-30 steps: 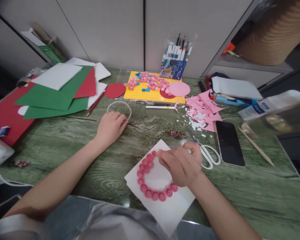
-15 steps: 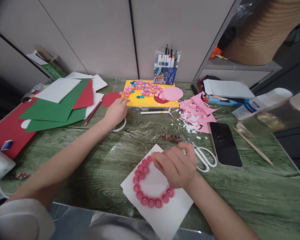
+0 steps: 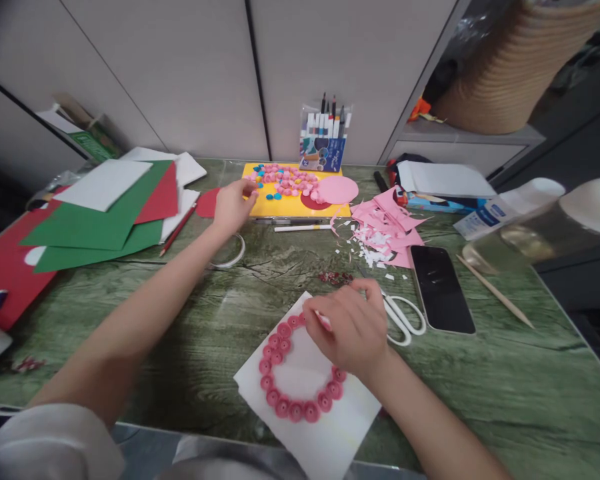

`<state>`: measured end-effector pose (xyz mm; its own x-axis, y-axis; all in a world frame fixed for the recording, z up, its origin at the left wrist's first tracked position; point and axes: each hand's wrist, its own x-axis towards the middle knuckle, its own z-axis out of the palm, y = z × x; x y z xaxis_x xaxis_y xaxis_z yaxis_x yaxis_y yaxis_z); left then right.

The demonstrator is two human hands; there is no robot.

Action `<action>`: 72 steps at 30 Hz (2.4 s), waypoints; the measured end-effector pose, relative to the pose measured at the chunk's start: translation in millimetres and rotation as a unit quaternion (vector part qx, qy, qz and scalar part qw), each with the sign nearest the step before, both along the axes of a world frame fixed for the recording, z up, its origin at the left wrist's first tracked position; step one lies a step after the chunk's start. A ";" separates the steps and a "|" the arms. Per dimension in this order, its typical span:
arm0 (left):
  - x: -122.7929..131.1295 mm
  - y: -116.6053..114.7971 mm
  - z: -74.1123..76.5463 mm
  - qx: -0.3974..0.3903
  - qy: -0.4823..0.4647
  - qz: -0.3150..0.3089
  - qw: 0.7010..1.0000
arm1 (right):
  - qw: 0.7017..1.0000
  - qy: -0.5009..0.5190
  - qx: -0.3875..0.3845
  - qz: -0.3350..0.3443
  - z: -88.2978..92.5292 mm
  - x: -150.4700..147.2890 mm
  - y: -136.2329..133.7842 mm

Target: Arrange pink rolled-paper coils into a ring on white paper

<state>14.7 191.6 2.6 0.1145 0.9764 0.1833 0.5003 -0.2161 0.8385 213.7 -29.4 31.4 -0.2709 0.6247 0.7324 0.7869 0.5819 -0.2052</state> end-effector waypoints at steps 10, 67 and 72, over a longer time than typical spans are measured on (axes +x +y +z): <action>5.8 -179.3 10.8 -0.383 -0.404 -0.115 0.823 | 0.692 0.448 -0.555 0.112 -1.4 -3.0 8.0; 3.9 -193.2 2.1 -0.257 -0.265 -0.076 0.926 | 0.769 0.276 -0.574 0.053 -2.9 -16.5 2.8; 4.2 -192.7 2.5 -0.245 -0.268 -0.067 0.929 | 0.762 0.279 -0.583 0.045 -2.2 -16.5 2.9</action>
<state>19.0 -1.1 5.1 0.2617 0.9412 -0.2137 -0.0212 0.2269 0.9737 197.1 -26.5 29.2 -0.2010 0.9359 -0.2893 0.3564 -0.2052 -0.9115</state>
